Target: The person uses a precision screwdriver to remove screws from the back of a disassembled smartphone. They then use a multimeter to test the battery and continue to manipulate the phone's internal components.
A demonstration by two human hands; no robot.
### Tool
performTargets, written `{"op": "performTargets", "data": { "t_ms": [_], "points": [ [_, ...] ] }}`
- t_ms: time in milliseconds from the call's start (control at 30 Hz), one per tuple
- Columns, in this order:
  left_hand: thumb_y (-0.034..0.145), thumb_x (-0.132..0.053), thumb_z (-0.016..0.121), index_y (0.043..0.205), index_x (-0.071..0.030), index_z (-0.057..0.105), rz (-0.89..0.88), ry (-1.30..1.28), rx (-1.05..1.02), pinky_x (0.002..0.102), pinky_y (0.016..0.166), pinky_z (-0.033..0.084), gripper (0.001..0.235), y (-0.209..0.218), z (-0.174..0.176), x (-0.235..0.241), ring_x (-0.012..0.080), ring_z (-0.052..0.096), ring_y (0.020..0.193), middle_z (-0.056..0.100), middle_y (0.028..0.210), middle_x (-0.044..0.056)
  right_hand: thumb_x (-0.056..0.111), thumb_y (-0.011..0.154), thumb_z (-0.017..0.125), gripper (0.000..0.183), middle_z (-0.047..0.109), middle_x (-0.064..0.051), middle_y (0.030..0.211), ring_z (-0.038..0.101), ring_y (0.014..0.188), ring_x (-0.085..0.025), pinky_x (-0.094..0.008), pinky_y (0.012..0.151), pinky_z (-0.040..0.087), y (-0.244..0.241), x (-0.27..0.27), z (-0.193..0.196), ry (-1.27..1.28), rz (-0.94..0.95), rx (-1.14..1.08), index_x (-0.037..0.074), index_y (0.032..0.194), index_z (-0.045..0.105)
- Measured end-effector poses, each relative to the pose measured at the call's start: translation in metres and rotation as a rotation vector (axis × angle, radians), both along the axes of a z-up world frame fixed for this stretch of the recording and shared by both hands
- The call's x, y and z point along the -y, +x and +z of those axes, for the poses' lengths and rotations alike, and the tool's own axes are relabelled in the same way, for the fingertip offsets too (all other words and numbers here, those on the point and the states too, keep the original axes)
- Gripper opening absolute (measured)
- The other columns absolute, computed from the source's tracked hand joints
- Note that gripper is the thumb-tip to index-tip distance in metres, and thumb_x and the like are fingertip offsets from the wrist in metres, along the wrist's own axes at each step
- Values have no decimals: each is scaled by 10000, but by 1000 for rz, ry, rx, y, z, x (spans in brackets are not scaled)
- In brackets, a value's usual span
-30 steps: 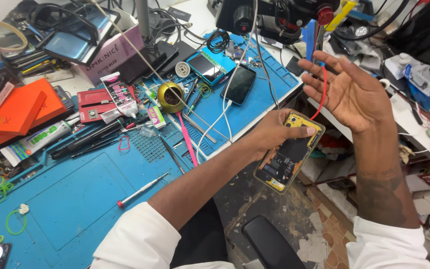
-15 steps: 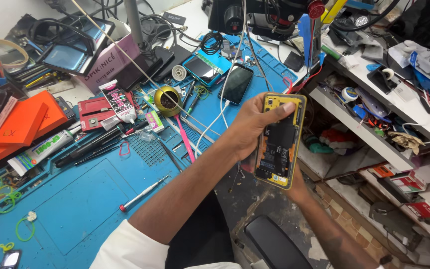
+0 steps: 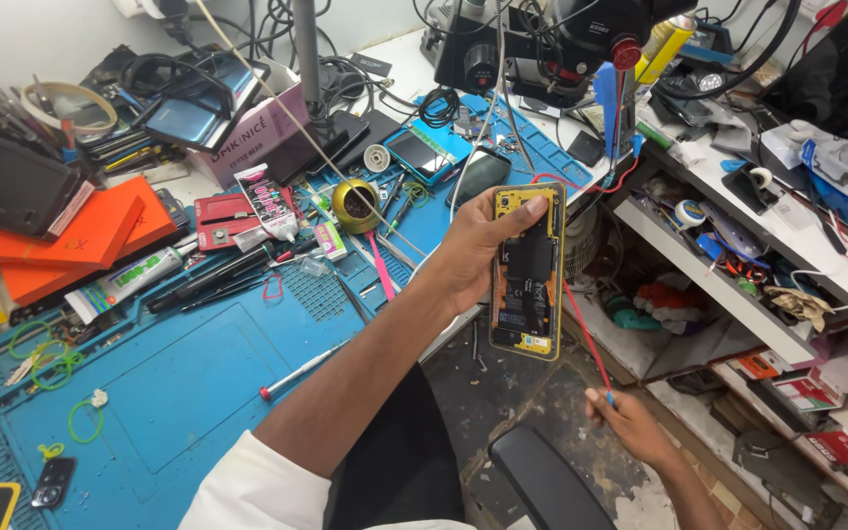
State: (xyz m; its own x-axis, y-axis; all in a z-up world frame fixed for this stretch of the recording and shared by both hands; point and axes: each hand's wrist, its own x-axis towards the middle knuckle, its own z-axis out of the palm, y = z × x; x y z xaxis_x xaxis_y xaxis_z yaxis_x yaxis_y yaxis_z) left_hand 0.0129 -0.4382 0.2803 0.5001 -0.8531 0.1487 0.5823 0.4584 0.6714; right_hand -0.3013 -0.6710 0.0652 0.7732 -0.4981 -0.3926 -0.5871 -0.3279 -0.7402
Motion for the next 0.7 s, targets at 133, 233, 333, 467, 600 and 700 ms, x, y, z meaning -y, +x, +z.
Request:
{"op": "performTargets", "data": {
  "t_ms": [133,233,333,467,600,700],
  "points": [
    [861,-284,821,1203,-11,577,9,0,-12,333,741,642,500,2,-5,-15,144,736,793,715,956,80,452,1036,440,550,605,-29,771,614,837,-190,-413,840,534,-1,-21,43,384,-58,395,65,680,601],
    [894,-262,813,1330,1,550,63,-59,-30,315,756,632,574,7,-15,-41,129,719,832,696,1004,65,399,1137,376,574,464,-5,719,525,769,-187,-404,818,474,21,-45,83,922,0,789,85,710,595],
    [931,-229,786,1426,-8,503,115,-119,-83,297,775,622,611,6,-26,-83,115,706,876,692,1052,47,488,1221,323,672,324,15,620,392,620,-158,-360,721,404,61,-80,116,1170,90,959,55,808,629],
    [969,-187,750,1484,-14,474,236,-189,-149,281,763,620,609,-6,-45,-163,102,705,880,695,1043,40,641,1132,305,766,339,12,551,347,504,-135,-343,647,388,122,-134,151,1199,183,936,6,969,703],
    [969,-168,756,1428,-13,512,446,-241,-164,281,740,618,543,-27,-66,-241,114,710,863,705,1024,51,565,1073,476,625,639,-96,699,583,617,-190,-373,674,490,169,-193,174,821,403,940,-8,1112,722],
    [941,-158,777,1326,-19,559,648,-174,-196,280,764,618,463,-45,-83,-281,114,712,884,712,1027,50,331,1004,674,366,744,-152,926,731,822,-218,-360,742,586,190,-233,185,495,544,940,-12,1129,687]
  ]
}}
